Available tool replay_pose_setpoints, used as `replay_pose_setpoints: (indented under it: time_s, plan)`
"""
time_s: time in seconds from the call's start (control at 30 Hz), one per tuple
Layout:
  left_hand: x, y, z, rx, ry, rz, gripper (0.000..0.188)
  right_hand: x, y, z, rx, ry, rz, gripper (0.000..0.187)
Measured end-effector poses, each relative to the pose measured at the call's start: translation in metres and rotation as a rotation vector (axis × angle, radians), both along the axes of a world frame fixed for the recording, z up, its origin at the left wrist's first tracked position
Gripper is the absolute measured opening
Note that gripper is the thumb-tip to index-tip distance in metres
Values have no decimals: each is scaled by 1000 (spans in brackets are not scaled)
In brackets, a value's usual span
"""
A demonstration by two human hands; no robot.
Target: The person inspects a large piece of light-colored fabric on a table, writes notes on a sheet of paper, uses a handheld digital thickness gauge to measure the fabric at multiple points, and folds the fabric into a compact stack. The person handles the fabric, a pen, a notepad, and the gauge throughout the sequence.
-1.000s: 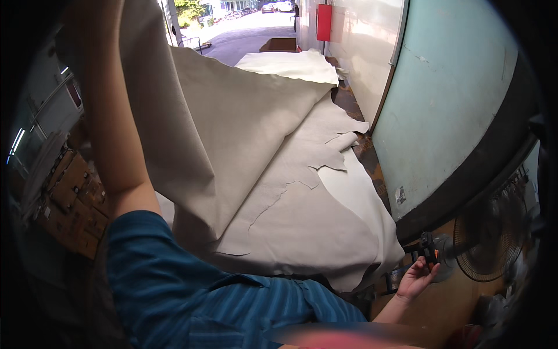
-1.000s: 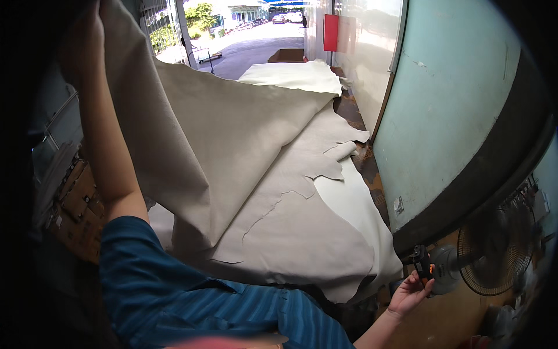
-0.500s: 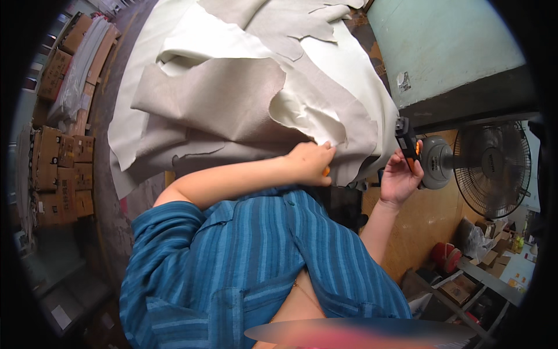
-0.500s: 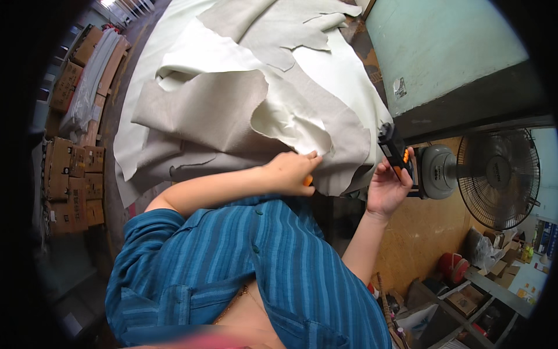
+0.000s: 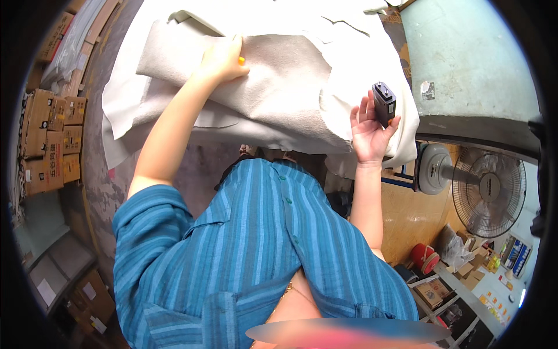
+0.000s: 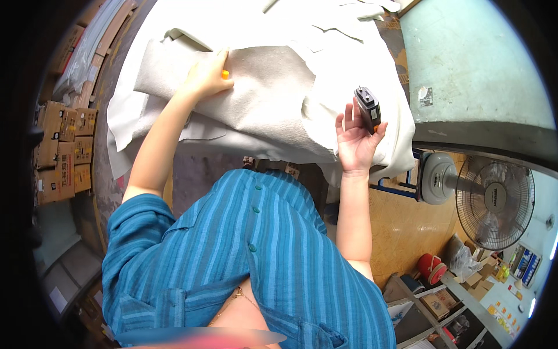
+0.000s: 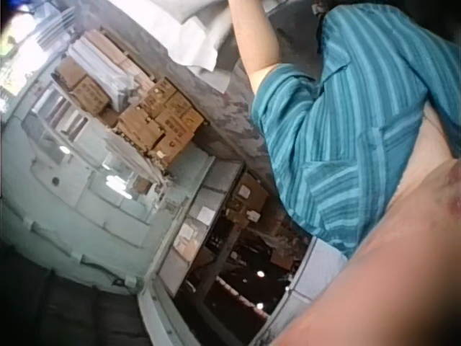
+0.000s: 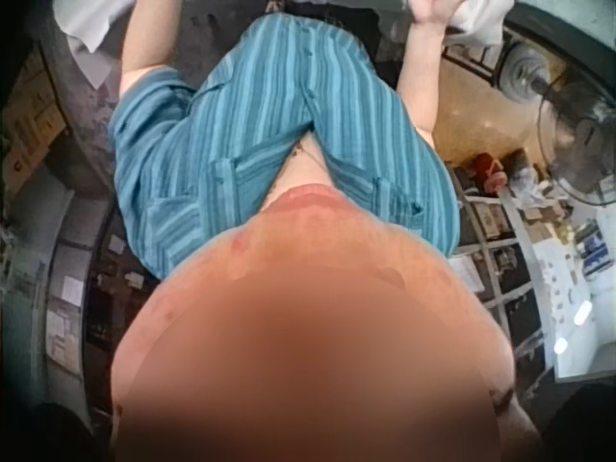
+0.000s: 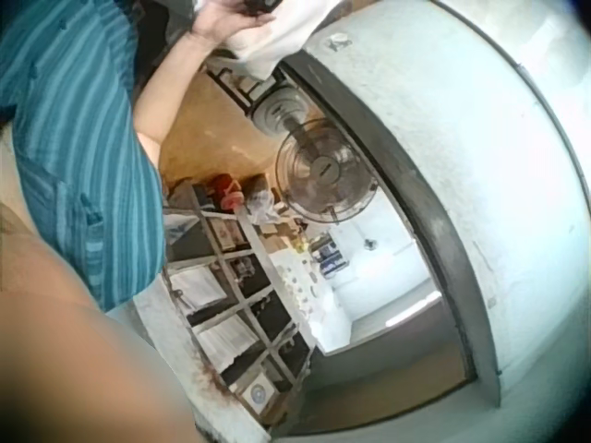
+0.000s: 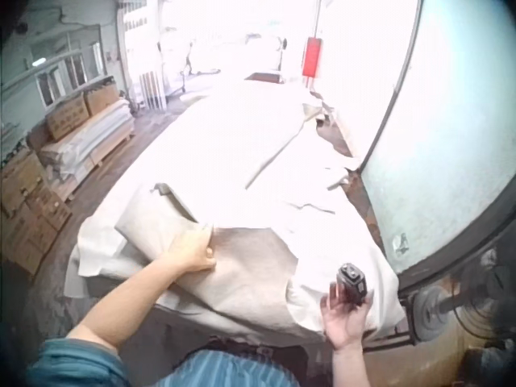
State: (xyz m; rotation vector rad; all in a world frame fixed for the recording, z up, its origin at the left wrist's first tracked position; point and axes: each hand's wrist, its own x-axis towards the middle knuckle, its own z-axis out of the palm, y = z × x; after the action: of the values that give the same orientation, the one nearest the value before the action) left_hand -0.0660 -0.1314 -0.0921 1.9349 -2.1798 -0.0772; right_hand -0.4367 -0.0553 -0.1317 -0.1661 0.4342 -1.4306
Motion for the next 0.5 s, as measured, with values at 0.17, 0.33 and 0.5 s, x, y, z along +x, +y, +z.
replay_pose_setpoints:
  time_s: [0.17, 0.33, 0.5]
  plan:
    - [36, 96, 20, 91, 349, -163, 21, 22, -16, -14, 40, 10, 94, 71]
    - [48, 185, 64, 517, 727, -237, 14, 45, -43, -4, -31, 142, 239, 68]
    - [46, 160, 101, -174, 923, -96, 19, 124, -47, -1, -36, -234, 582, 78]
